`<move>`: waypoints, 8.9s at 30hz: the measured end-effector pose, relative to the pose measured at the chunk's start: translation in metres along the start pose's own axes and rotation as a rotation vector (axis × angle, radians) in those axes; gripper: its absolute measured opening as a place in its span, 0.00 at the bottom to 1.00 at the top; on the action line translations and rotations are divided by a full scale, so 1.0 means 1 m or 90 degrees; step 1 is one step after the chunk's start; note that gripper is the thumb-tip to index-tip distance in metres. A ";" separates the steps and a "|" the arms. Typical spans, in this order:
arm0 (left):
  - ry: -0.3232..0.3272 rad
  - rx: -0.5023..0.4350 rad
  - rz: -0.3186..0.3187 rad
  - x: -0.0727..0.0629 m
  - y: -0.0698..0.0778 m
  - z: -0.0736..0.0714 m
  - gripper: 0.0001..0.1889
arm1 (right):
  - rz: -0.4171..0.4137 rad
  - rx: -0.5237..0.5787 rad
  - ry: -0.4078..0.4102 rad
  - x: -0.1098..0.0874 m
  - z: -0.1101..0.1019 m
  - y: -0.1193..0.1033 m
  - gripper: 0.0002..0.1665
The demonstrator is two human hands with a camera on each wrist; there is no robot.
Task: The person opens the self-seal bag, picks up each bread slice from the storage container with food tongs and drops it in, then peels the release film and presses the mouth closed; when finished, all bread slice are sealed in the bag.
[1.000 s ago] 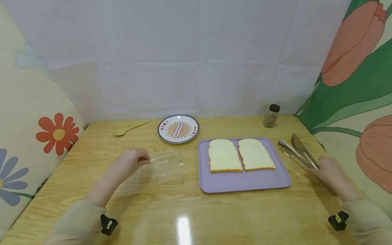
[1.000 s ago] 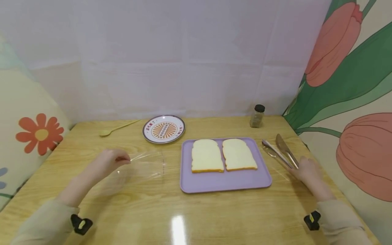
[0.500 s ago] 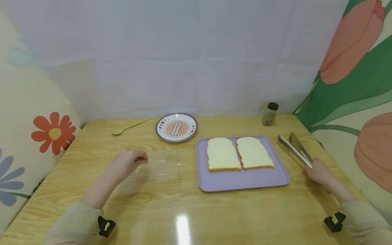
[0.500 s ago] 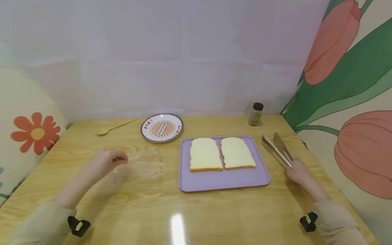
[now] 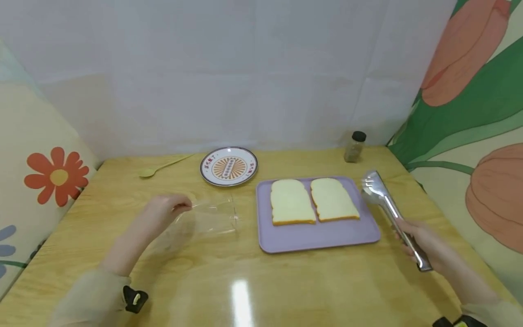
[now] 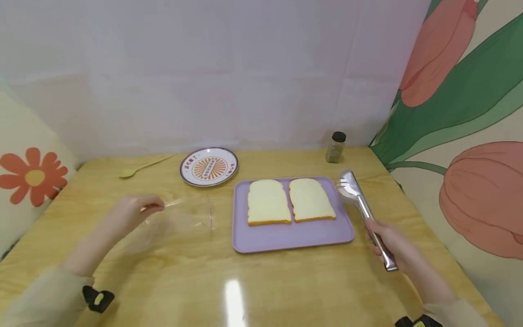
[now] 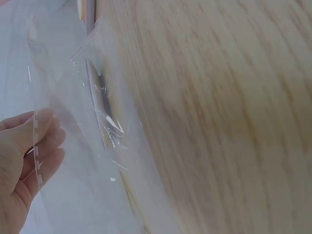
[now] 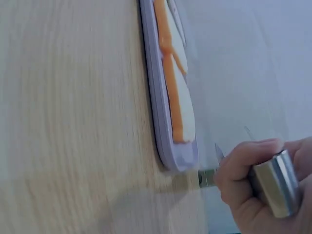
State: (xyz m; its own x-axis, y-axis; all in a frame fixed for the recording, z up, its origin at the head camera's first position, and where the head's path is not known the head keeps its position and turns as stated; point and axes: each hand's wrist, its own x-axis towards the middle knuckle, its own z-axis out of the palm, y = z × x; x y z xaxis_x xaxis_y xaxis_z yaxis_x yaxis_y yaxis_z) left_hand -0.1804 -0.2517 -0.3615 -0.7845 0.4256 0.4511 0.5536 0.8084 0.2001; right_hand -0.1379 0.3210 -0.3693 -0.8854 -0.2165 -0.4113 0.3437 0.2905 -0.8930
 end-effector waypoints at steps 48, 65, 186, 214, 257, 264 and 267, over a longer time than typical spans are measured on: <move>0.030 -0.009 0.027 0.000 -0.003 0.001 0.06 | 0.022 0.107 -0.120 -0.021 0.073 0.031 0.27; 0.028 -0.024 0.028 -0.002 -0.003 0.001 0.06 | 0.006 0.127 -0.050 0.011 0.081 0.014 0.24; 0.000 -0.005 0.033 -0.009 0.004 0.006 0.04 | -0.040 -0.130 -0.314 0.083 0.160 -0.070 0.23; -0.023 -0.059 0.024 -0.009 0.007 0.011 0.08 | 0.013 -0.081 -0.350 0.108 0.185 -0.080 0.22; 0.105 -0.116 0.033 -0.008 0.012 0.026 0.08 | -0.001 -0.109 -0.340 0.111 0.200 -0.082 0.16; 0.125 -0.123 0.057 -0.008 0.013 0.028 0.10 | 0.000 -0.094 -0.355 0.112 0.203 -0.080 0.17; 0.114 -0.133 0.053 -0.009 0.014 0.029 0.11 | 0.022 -0.058 -0.376 0.113 0.204 -0.080 0.17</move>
State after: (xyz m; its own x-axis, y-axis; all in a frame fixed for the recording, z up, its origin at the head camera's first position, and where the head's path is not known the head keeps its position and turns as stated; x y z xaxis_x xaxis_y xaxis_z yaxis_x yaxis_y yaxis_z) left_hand -0.1733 -0.2321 -0.3879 -0.6823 0.3930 0.6165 0.6743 0.6641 0.3230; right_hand -0.2017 0.0833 -0.3817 -0.5415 -0.6792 -0.4955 0.3180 0.3801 -0.8686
